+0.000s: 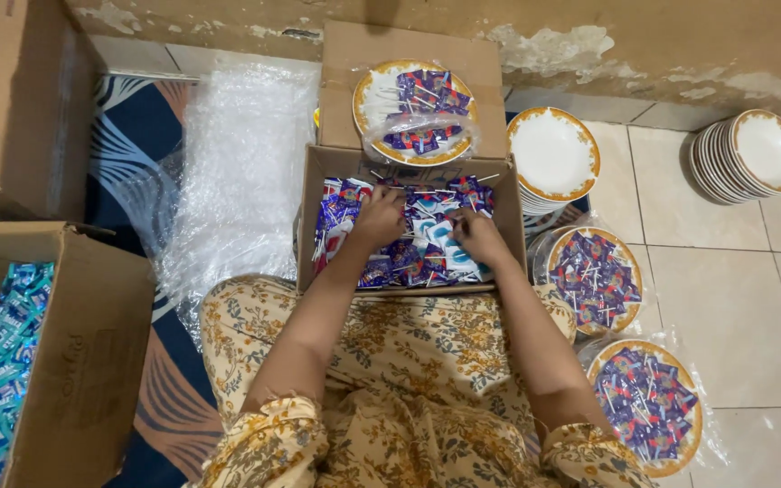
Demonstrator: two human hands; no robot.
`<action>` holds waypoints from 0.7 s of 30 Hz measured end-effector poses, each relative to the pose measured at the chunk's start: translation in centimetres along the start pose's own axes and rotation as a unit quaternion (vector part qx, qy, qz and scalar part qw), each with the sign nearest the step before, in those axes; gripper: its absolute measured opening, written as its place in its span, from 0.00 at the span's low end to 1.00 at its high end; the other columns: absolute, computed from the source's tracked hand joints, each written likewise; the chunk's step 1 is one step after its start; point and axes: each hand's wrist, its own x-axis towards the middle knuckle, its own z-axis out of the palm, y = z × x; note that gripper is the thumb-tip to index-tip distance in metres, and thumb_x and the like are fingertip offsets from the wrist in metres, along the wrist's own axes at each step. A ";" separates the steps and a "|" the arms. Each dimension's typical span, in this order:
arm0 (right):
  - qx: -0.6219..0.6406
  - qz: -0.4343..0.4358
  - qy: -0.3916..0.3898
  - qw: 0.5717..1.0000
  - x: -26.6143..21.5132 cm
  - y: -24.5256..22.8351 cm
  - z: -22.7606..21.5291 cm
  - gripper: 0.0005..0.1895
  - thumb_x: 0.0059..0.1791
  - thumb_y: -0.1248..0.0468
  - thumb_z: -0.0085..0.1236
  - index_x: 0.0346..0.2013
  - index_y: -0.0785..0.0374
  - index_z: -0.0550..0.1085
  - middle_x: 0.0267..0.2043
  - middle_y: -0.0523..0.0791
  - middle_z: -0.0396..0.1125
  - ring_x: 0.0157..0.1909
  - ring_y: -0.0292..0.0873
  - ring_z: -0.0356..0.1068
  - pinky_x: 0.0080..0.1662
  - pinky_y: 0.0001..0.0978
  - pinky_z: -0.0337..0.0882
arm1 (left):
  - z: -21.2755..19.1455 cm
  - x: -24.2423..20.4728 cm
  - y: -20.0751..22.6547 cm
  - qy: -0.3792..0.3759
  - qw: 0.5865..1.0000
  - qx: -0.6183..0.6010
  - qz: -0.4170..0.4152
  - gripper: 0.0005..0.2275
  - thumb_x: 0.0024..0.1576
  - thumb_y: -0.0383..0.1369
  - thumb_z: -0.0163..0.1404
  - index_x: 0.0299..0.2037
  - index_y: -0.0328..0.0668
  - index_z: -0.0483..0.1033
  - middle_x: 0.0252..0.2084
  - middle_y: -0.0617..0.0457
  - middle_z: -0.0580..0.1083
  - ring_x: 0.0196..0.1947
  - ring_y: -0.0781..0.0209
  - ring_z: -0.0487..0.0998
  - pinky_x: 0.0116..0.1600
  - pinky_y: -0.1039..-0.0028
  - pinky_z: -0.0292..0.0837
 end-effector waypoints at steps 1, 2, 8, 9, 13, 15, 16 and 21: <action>0.001 -0.002 -0.001 1.000 -0.3 -0.7 -0.4 0.21 0.46 0.57 0.63 0.55 0.44 0.74 0.42 0.47 0.73 0.55 0.57 0.72 0.59 0.50 0.70 | -0.6 -0.4 -0.2 0.000 1.000 0.002 -0.002 0.19 0.53 0.40 0.50 0.54 0.49 0.76 0.61 0.55 0.68 0.63 0.49 0.59 0.57 0.53 0.63; 0.023 0.022 0.050 0.998 -0.6 -1.3 -0.7 0.15 0.48 0.54 0.62 0.50 0.42 0.77 0.42 0.47 0.72 0.53 0.58 0.72 0.58 0.51 0.70 | -1.1 -0.9 -0.4 0.025 0.999 -0.038 -0.002 0.17 0.53 0.39 0.50 0.53 0.51 0.77 0.58 0.57 0.69 0.63 0.50 0.61 0.58 0.53 0.64; 0.004 -0.125 0.311 0.942 0.4 -1.6 -2.8 0.04 0.54 0.62 0.59 0.42 0.58 0.77 0.43 0.50 0.65 0.49 0.61 0.68 0.53 0.50 0.68 | -2.9 -4.7 -2.9 0.142 0.981 -0.127 -0.035 0.08 0.56 0.35 0.49 0.44 0.57 0.71 0.47 0.60 0.70 0.55 0.52 0.71 0.56 0.55 0.67; 0.029 -0.137 0.349 0.926 0.7 -2.4 -3.3 0.05 0.57 0.63 0.55 0.44 0.60 0.75 0.44 0.52 0.65 0.50 0.62 0.68 0.53 0.48 0.68 | -3.6 -5.3 -3.0 0.172 0.975 -0.133 -0.043 0.06 0.57 0.33 0.48 0.43 0.57 0.69 0.44 0.58 0.71 0.51 0.52 0.74 0.54 0.56 0.69; 0.081 -0.167 0.426 0.885 1.4 -7.9 -4.3 0.02 0.58 0.61 0.56 0.43 0.53 0.74 0.39 0.47 0.69 0.47 0.55 0.72 0.50 0.46 0.71 | -3.7 -6.3 -3.3 0.191 0.961 -0.192 -0.054 0.14 0.55 0.29 0.48 0.51 0.56 0.69 0.44 0.54 0.71 0.50 0.49 0.75 0.54 0.54 0.69; 0.087 -0.227 0.435 0.867 2.6 -10.3 -4.4 0.02 0.55 0.65 0.60 0.41 0.53 0.77 0.40 0.42 0.71 0.48 0.50 0.73 0.52 0.42 0.71 | -3.6 -6.3 -3.2 0.182 0.965 -0.180 -0.051 0.13 0.56 0.30 0.47 0.51 0.56 0.71 0.45 0.55 0.71 0.50 0.49 0.75 0.56 0.53 0.68; 0.088 -0.227 0.436 0.867 3.7 -10.6 -3.9 0.02 0.55 0.65 0.60 0.41 0.53 0.77 0.40 0.42 0.71 0.48 0.50 0.73 0.52 0.42 0.71 | -3.8 -6.5 -3.2 0.182 0.965 -0.180 -0.051 0.13 0.56 0.30 0.47 0.51 0.56 0.71 0.45 0.55 0.71 0.50 0.49 0.75 0.56 0.53 0.68; -0.119 -0.121 0.239 0.956 6.4 -11.3 -2.3 0.16 0.60 0.47 0.45 0.53 0.48 0.76 0.56 0.43 0.71 0.70 0.54 0.58 0.65 0.72 0.48 | -3.8 -6.9 -3.4 0.152 0.975 -0.161 -0.037 0.09 0.58 0.32 0.47 0.48 0.58 0.73 0.45 0.58 0.69 0.51 0.51 0.75 0.56 0.53 0.68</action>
